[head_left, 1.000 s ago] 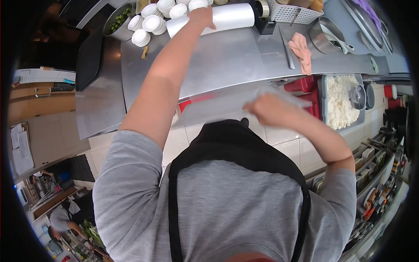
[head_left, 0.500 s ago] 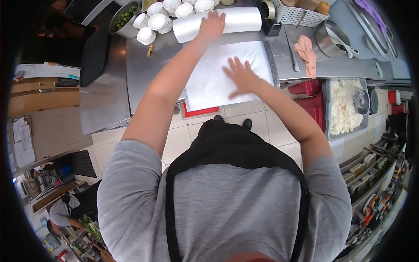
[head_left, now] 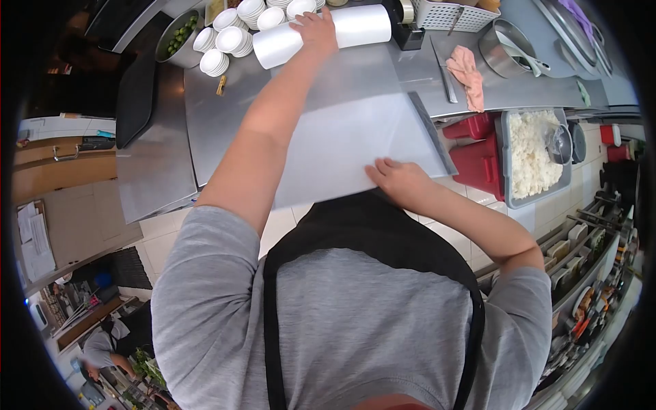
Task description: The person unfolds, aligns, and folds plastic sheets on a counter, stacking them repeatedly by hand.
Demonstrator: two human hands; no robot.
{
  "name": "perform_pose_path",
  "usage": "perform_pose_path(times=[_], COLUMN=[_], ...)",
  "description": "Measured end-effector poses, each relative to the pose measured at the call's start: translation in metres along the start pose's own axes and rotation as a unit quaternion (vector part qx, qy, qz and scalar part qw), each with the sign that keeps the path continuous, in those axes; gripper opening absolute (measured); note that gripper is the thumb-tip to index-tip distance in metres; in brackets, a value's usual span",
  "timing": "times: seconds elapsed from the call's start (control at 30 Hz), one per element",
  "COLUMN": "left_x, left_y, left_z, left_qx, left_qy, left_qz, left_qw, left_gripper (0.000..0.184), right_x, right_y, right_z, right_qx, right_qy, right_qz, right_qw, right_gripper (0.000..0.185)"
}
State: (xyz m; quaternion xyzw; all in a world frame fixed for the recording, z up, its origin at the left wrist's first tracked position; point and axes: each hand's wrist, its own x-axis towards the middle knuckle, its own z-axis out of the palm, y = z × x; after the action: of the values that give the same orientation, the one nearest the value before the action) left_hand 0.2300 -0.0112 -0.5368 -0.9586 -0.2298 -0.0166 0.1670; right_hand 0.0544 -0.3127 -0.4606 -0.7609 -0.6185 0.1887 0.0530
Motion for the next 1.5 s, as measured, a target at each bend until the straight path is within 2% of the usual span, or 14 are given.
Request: perform_pose_path(times=[0.23, 0.43, 0.53, 0.6, 0.63, 0.73, 0.8, 0.87, 0.93, 1.03, 1.1, 1.33, 1.4, 1.5], left_x=[0.008, 0.07, 0.063, 0.028, 0.023, -0.001, -0.023, -0.04, -0.047, -0.036, -0.019, 0.014, 0.026, 0.029], left_y=[-0.044, -0.059, -0.055, -0.052, -0.049, -0.038, -0.028, -0.022, -0.017, -0.014, -0.011, -0.024, -0.036, -0.048], left_z=[-0.061, 0.004, -0.022, -0.076, -0.072, -0.03, 0.007, 0.017, 0.016, 0.005, 0.01, -0.031, -0.052, -0.045], left_qx=[-0.082, -0.044, -0.016, -0.009, -0.008, -0.068, -0.083, -0.06, -0.037, 0.036, 0.035, -0.077, -0.087, -0.055], left_qy=[-0.197, -0.229, -0.258, -0.238, -0.238, -0.107, 0.184, 0.281, 0.377, 0.35, 0.22, 0.017, -0.151, -0.125], left_qz=[-0.007, 0.217, 0.256, 0.242, 0.242, 0.206, 0.158, 0.15, 0.139, 0.111, 0.085, 0.075, 0.094, 0.159], left_qw=[0.977, 0.948, 0.931, 0.941, 0.941, 0.97, 0.967, 0.946, 0.915, 0.929, 0.971, 0.994, 0.98, 0.978], left_gripper=[0.107, 0.104, 0.095, 0.041, 0.041, 0.04, 0.044, 0.045, 0.046, 0.054, 0.087, 0.079, 0.07, 0.063], right_x=[-0.013, 0.086, 0.146, 0.173, 0.185, 0.155, 0.127, 0.107, 0.096, 0.094, 0.082, -0.003, -0.02, -0.021], right_y=[-0.006, 0.066, 0.106, 0.128, 0.139, 0.104, 0.084, 0.072, 0.068, 0.065, 0.055, 0.008, -0.006, -0.006], right_z=[-0.086, -0.076, -0.055, -0.023, 0.006, 0.042, 0.058, 0.073, 0.086, 0.099, 0.087, 0.025, -0.004, -0.043], right_qx=[0.018, -0.062, -0.016, -0.132, -0.145, -0.126, -0.121, -0.115, -0.321, -0.247, -0.15, -0.017, 0.008, 0.04], right_qy=[-0.113, 0.104, 0.158, 0.168, 0.09, 0.103, 0.124, 0.139, 0.154, 0.208, 0.18, 0.012, -0.01, -0.031], right_qz=[-0.069, 0.024, 0.051, 0.036, 0.041, 0.048, 0.027, 0.009, 0.0, 0.011, 0.011, -0.019, -0.036, -0.055], right_qw=[0.991, 0.992, 0.986, 0.976, 0.984, 0.986, 0.985, 0.984, 0.935, 0.946, 0.972, 1.0, 0.999, 0.997], right_gripper=[0.043, 0.033, 0.038, 0.046, 0.052, 0.067, 0.067, 0.068, 0.065, 0.055, 0.043, 0.036, 0.035, 0.028])
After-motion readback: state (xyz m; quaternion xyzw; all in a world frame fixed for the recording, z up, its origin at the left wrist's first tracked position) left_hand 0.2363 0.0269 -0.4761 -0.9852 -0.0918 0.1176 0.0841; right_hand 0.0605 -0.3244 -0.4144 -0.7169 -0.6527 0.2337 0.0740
